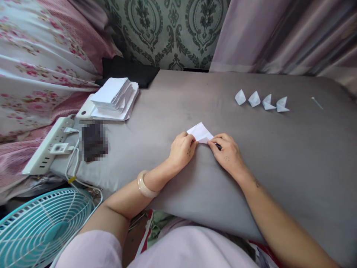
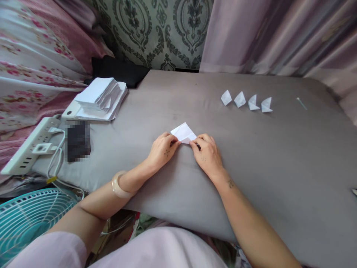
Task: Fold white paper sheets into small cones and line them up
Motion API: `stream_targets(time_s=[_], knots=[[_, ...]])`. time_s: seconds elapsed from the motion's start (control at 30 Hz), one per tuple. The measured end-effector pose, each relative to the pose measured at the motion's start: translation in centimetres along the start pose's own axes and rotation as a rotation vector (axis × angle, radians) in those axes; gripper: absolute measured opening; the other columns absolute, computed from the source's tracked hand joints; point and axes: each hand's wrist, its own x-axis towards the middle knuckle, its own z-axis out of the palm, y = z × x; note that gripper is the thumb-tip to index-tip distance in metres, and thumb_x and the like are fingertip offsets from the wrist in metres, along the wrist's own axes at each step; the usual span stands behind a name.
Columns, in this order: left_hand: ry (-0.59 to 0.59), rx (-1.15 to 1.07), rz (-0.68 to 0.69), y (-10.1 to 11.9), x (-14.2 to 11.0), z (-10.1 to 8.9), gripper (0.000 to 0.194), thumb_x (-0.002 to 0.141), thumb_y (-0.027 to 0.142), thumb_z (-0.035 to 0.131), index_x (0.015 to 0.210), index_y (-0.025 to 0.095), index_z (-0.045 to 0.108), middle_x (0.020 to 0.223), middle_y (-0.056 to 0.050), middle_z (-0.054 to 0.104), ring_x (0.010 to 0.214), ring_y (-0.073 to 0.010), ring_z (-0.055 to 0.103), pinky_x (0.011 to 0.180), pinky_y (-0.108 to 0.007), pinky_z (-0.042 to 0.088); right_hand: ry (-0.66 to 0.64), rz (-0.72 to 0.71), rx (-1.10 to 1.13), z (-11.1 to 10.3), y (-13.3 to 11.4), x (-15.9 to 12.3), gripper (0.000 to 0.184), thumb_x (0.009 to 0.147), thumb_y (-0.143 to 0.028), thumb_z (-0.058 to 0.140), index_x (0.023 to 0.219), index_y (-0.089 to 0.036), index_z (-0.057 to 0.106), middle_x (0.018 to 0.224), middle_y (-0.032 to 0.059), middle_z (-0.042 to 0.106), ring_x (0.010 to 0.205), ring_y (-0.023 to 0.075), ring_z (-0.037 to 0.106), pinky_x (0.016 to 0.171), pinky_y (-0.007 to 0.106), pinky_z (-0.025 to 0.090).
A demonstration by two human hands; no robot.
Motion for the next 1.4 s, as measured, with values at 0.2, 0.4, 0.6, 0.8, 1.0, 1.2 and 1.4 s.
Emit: stream_targets(time_s=[0.2,0.4,0.6,0.8,1.0,1.2,1.4], knots=[[-0.014,0.005,-0.006,0.2,0.1,-0.1,0.022,0.093,0.03,0.05,0.09,0.017,0.067,0.093,-0.009,0.064,0.087,-0.0213,0.06,0.078,-0.033,0.048,0.037,0.052,-0.029,0.4,-0.4,0.3,0.024,0.09,-0.037,0.052,0.081,-0.02,0.067,0.093,0.0081,0.064,0.088,0.0227,0.059,0.08,0.037,0.046],[-0.023,0.033,-0.028,0.4,0.2,-0.1,0.024,0.094,0.03,0.046,0.092,0.016,0.067,0.095,-0.01,0.064,0.091,-0.0216,0.059,0.079,-0.032,0.048,0.053,0.094,-0.124,0.9,-0.8,0.5,0.023,0.089,-0.036,0.052,0.077,-0.019,0.062,0.091,0.0094,0.061,0.088,0.0237,0.057,0.079,0.037,0.046],[-0.037,0.032,-0.041,0.5,0.3,-0.1,0.021,0.093,0.03,0.049,0.091,0.016,0.066,0.095,-0.009,0.064,0.092,-0.0216,0.059,0.08,-0.032,0.047,0.038,0.122,-0.174,0.9,-1.1,0.6,0.017,0.087,-0.032,0.054,0.077,-0.019,0.059,0.094,0.0102,0.059,0.087,0.0236,0.058,0.078,0.037,0.046],[-0.058,0.048,-0.05,0.5,0.5,-0.2,0.021,0.093,0.03,0.05,0.089,0.017,0.065,0.095,-0.009,0.063,0.093,-0.0219,0.058,0.081,-0.032,0.047,0.031,0.132,-0.194,0.9,-1.3,0.8,0.017,0.087,-0.031,0.054,0.074,-0.02,0.056,0.095,0.0106,0.059,0.089,0.0242,0.058,0.078,0.037,0.046],[-0.078,0.056,-0.054,0.5,0.7,-0.3,0.022,0.093,0.031,0.049,0.089,0.017,0.065,0.096,-0.009,0.063,0.094,-0.0223,0.058,0.08,-0.032,0.047,0.014,0.143,-0.222,1.0,-1.2,1.0,0.019,0.087,-0.031,0.054,0.072,-0.02,0.056,0.095,0.0104,0.058,0.087,0.024,0.057,0.076,0.037,0.046],[-0.091,0.09,-0.041,0.4,0.6,-0.2,0.024,0.095,0.033,0.046,0.09,0.017,0.064,0.098,-0.01,0.063,0.096,-0.0228,0.058,0.081,-0.033,0.047,-0.001,0.155,-0.224,1.1,-1.2,1.2,0.02,0.086,-0.031,0.053,0.07,-0.02,0.055,0.094,0.0105,0.058,0.087,0.0242,0.057,0.077,0.038,0.047],[-0.09,0.117,-0.033,0.4,0.7,-0.2,0.025,0.096,0.032,0.044,0.092,0.016,0.062,0.1,-0.01,0.063,0.097,-0.0228,0.057,0.08,-0.033,0.046,-0.03,0.173,-0.231,1.0,-1.3,1.3,0.019,0.086,-0.031,0.053,0.07,-0.02,0.054,0.094,0.0106,0.058,0.087,0.0244,0.058,0.078,0.039,0.047]])
